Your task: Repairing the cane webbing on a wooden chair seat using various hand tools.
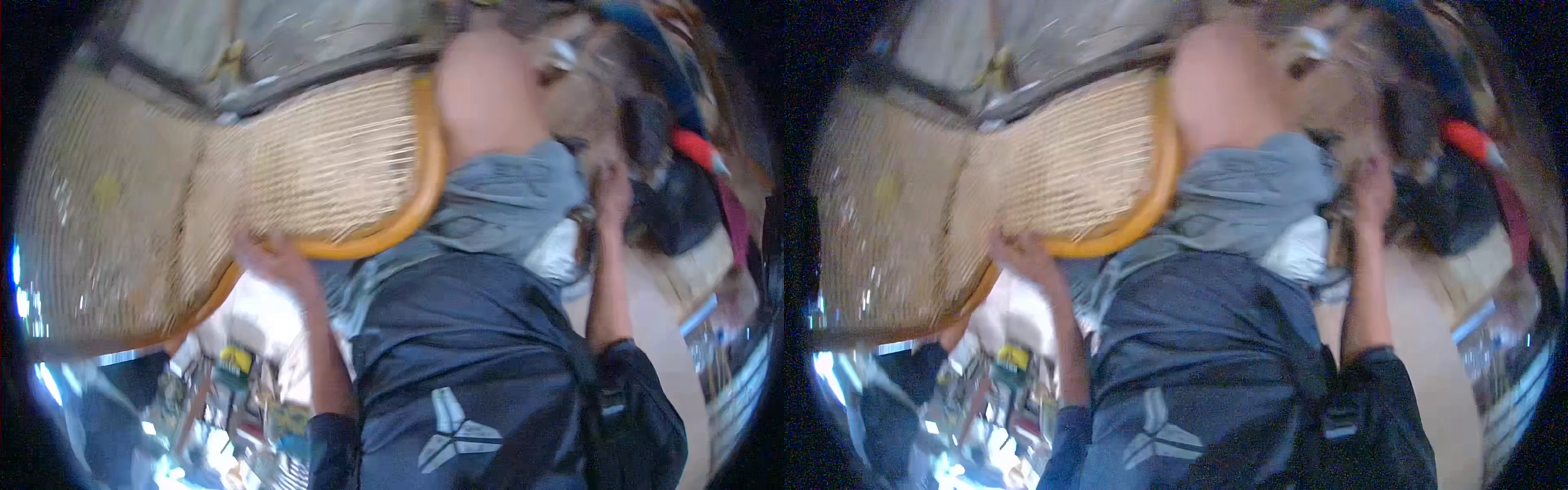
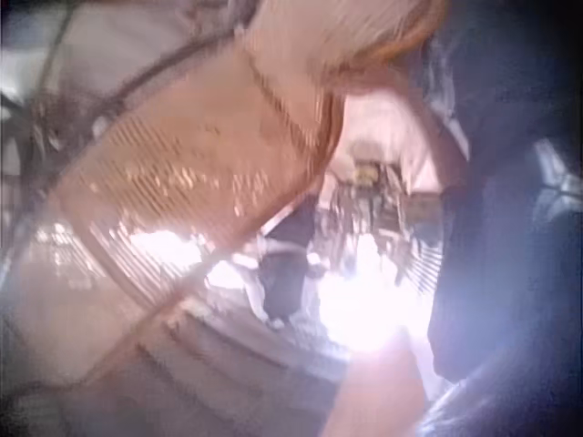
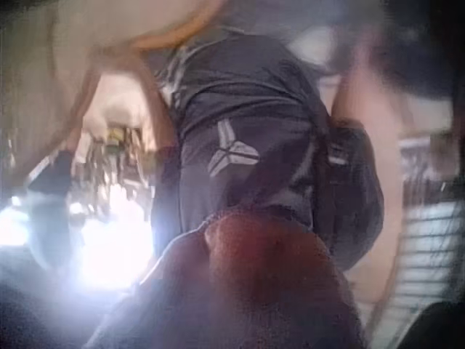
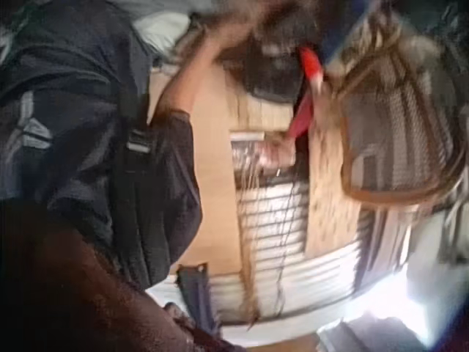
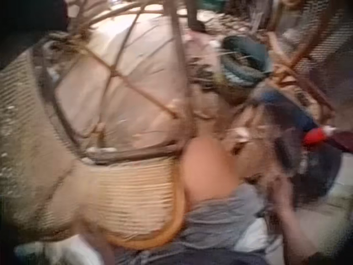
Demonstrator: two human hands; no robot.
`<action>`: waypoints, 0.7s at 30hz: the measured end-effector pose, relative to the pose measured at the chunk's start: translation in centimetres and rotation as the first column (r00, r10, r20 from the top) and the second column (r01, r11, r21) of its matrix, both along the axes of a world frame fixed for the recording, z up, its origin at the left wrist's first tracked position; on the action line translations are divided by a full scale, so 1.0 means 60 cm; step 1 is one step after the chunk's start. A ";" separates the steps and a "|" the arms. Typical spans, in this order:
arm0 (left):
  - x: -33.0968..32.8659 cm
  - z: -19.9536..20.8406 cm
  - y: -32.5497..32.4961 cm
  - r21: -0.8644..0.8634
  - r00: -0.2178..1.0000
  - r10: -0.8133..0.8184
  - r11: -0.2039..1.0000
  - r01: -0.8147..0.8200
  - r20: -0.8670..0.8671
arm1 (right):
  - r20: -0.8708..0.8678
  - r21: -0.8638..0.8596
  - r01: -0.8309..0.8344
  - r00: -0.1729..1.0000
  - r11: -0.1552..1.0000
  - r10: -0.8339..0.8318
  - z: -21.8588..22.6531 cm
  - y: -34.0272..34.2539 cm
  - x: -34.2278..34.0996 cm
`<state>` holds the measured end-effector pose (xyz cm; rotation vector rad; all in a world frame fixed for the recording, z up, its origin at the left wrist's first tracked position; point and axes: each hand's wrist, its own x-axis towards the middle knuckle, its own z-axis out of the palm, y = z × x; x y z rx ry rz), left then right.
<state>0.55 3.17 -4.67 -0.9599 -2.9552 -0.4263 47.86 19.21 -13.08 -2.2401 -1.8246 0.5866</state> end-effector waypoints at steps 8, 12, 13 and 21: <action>0.069 0.010 -0.025 0.265 0.869 0.259 0.882 -0.390 0.421 | 0.320 -0.177 -0.065 0.940 0.982 0.120 -0.037 0.016 0.045; 0.086 0.018 -0.008 0.333 0.484 0.071 0.640 -0.693 0.872 | 0.242 -0.047 -0.035 0.969 0.998 0.045 -0.003 0.034 0.037; 0.093 0.018 -0.003 0.256 0.303 0.003 0.525 -0.812 0.953 | 0.206 0.027 -0.006 0.978 1.000 0.000 0.010 0.043 0.034; 0.115 0.001 0.024 0.230 0.158 -0.226 0.341 -0.912 0.961 | 0.214 0.333 -0.277 0.953 0.902 0.214 0.206 0.224 -0.096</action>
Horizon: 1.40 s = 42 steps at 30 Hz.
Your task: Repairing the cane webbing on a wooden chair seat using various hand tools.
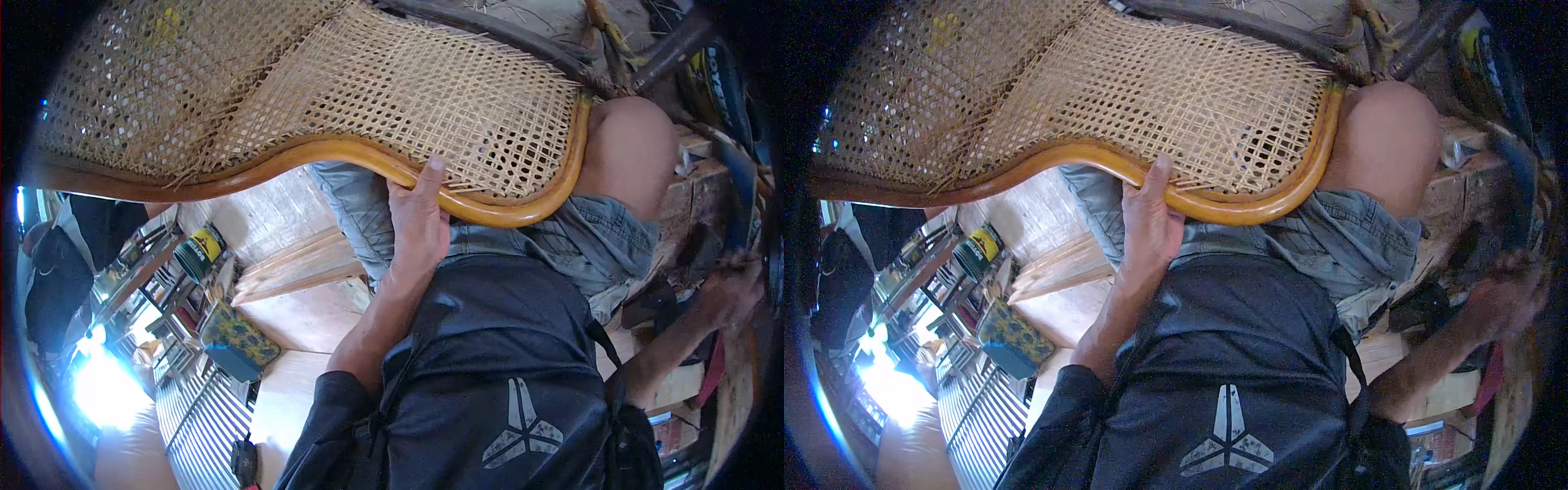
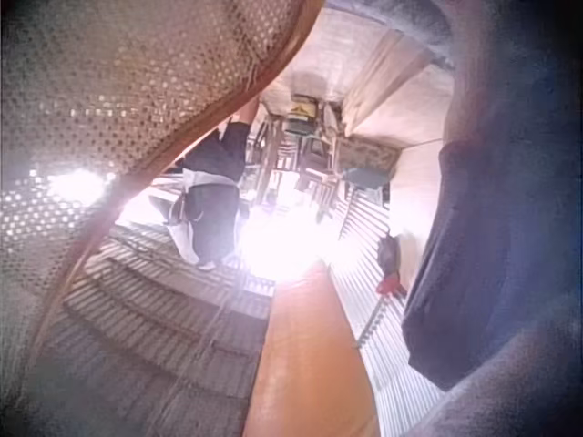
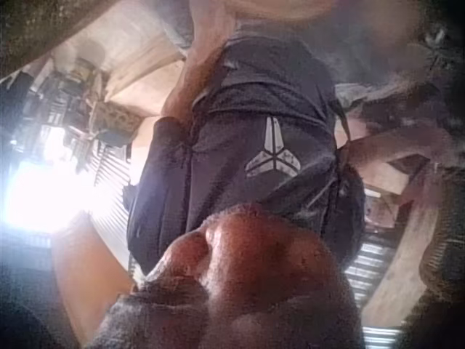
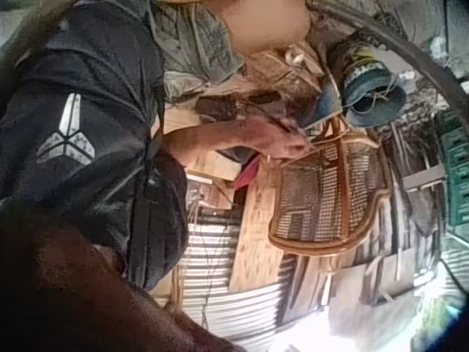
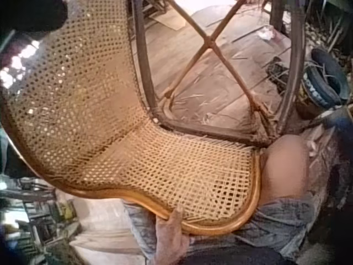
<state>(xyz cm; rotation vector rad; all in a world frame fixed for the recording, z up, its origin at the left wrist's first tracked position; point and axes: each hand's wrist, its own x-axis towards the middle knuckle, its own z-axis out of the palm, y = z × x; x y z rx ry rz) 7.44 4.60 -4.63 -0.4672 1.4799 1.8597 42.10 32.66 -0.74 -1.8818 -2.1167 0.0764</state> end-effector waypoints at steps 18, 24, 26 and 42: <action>-0.005 0.015 0.004 -0.393 0.983 -0.170 0.910 0.132 -0.063 | -0.426 -0.573 -0.816 0.217 0.076 -0.878 -0.057 -0.169 -0.675; -0.013 0.007 -0.013 -0.470 0.932 -0.313 0.860 0.197 -0.182 | -0.774 -0.428 -0.898 0.306 0.100 -0.554 -0.049 -0.185 -0.669; -0.015 0.007 -0.019 -0.695 0.625 -0.673 0.664 0.277 -0.394 | -0.949 -0.215 -0.960 0.163 0.178 -0.269 -0.039 -0.211 -0.667; -0.004 -0.001 -0.002 -0.098 0.996 0.082 0.992 -0.085 -0.029 | -0.666 -0.195 -0.980 0.096 0.049 -0.740 -0.013 -0.164 -0.661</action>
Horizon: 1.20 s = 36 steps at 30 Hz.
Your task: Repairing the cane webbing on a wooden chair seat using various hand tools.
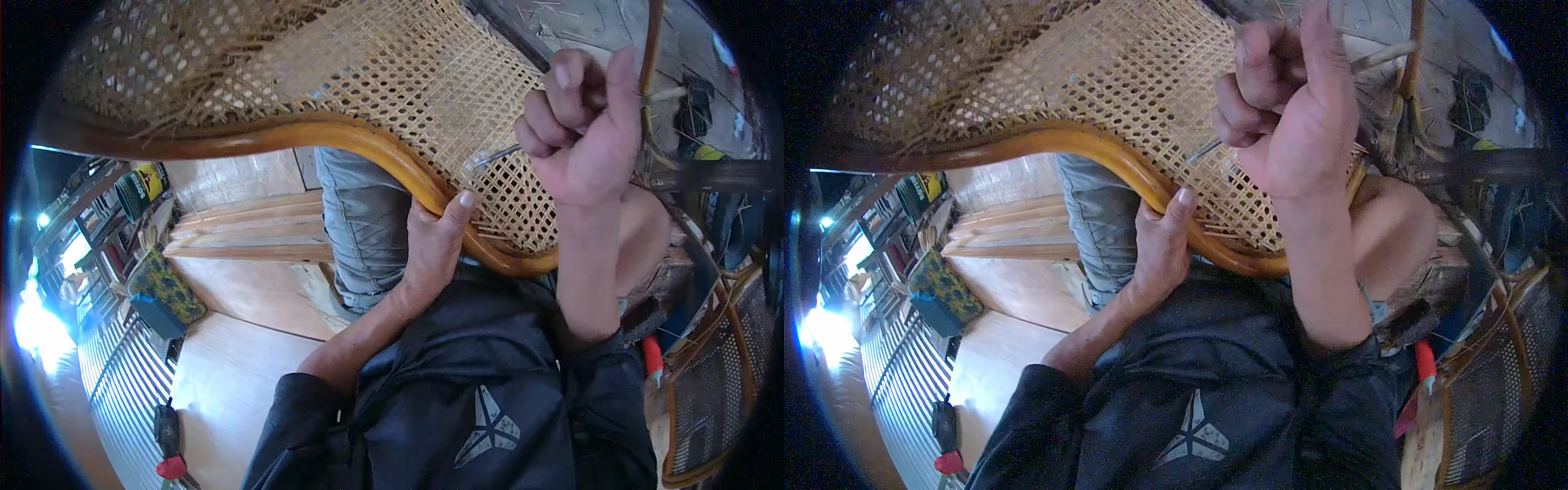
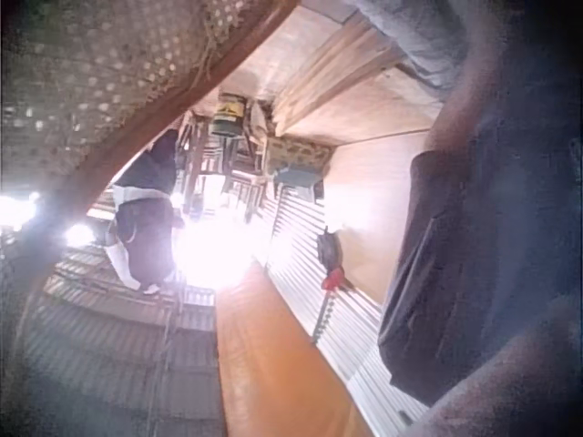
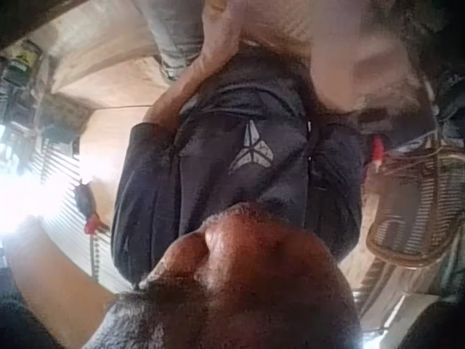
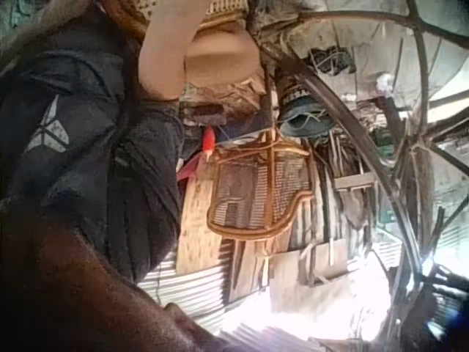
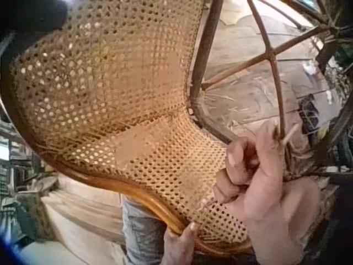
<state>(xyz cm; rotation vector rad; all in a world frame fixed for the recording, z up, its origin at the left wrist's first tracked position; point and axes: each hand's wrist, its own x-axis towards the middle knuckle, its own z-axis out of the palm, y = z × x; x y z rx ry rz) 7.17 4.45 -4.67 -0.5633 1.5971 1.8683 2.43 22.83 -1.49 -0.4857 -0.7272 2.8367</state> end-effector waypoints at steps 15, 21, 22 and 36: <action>0.009 0.001 0.007 -0.009 0.992 0.066 0.998 -0.065 0.107 | 0.321 -0.213 -0.029 0.942 0.977 0.098 -0.071 -0.042 0.007; 0.004 0.008 0.014 -0.032 0.991 0.072 0.997 -0.069 0.112 | 0.321 -0.214 -0.047 0.940 0.976 0.115 -0.089 -0.045 0.012; 0.003 0.010 0.015 -0.021 0.989 0.092 0.996 -0.090 0.117 | 0.318 -0.227 -0.051 0.940 0.972 0.124 -0.091 -0.045 0.012; 0.017 -0.014 -0.006 0.111 0.996 0.079 0.990 -0.083 0.044 | -0.135 0.716 -0.007 0.980 0.698 0.148 -0.028 -0.119 0.028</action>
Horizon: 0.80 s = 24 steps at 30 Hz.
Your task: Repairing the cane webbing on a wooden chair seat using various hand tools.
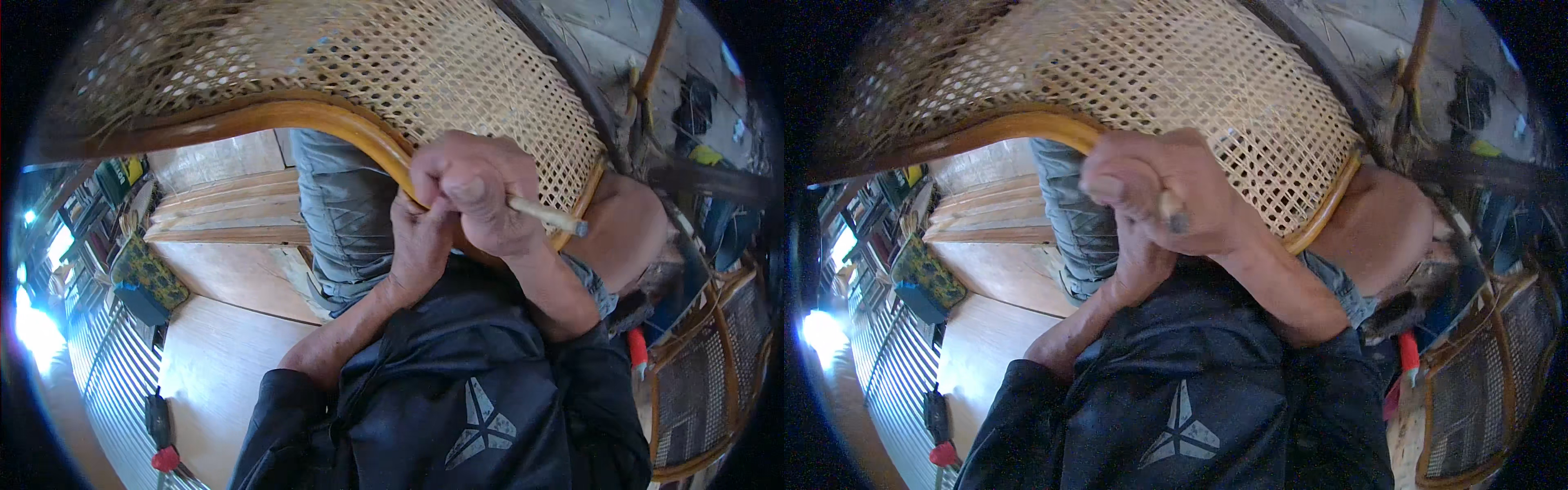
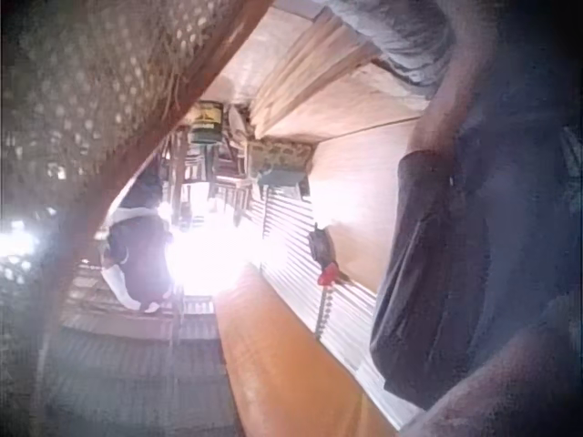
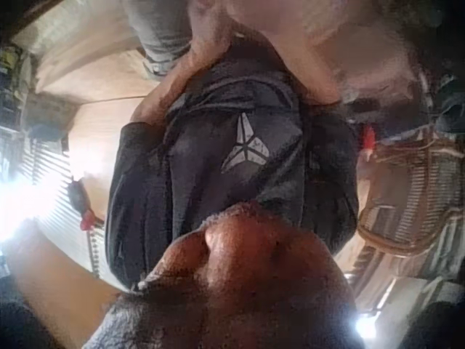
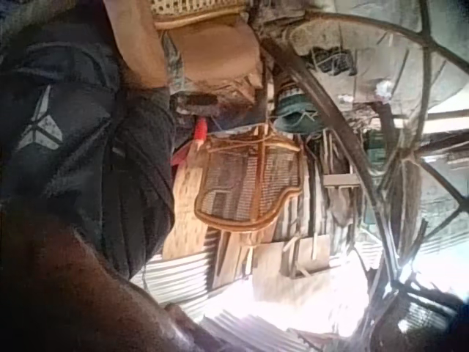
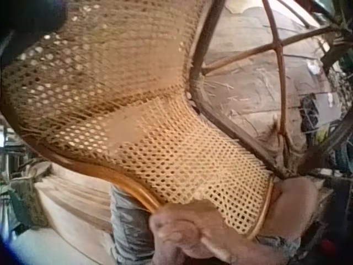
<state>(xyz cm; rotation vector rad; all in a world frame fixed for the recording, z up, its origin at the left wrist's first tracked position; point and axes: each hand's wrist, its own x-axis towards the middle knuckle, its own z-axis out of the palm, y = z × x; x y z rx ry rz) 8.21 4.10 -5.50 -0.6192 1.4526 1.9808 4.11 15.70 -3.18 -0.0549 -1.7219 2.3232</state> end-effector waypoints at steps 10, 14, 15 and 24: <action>-0.020 0.020 0.003 -0.222 0.974 -0.205 0.949 0.223 0.099 | 0.213 -0.710 0.151 0.977 0.688 0.006 0.018 0.114 -0.011; -0.018 0.017 0.003 -0.105 0.986 -0.146 0.982 0.155 0.085 | 0.377 -0.721 0.241 0.923 0.650 0.075 -0.018 0.098 -0.005; -0.017 0.016 0.004 -0.115 0.989 -0.132 0.983 0.140 0.072 | 0.389 -0.695 0.242 0.919 0.677 0.071 -0.024 0.094 -0.004; -0.015 0.011 0.007 -0.084 0.993 -0.087 0.992 0.093 0.075 | 0.453 -0.748 0.273 0.876 0.605 0.165 -0.038 0.069 -0.007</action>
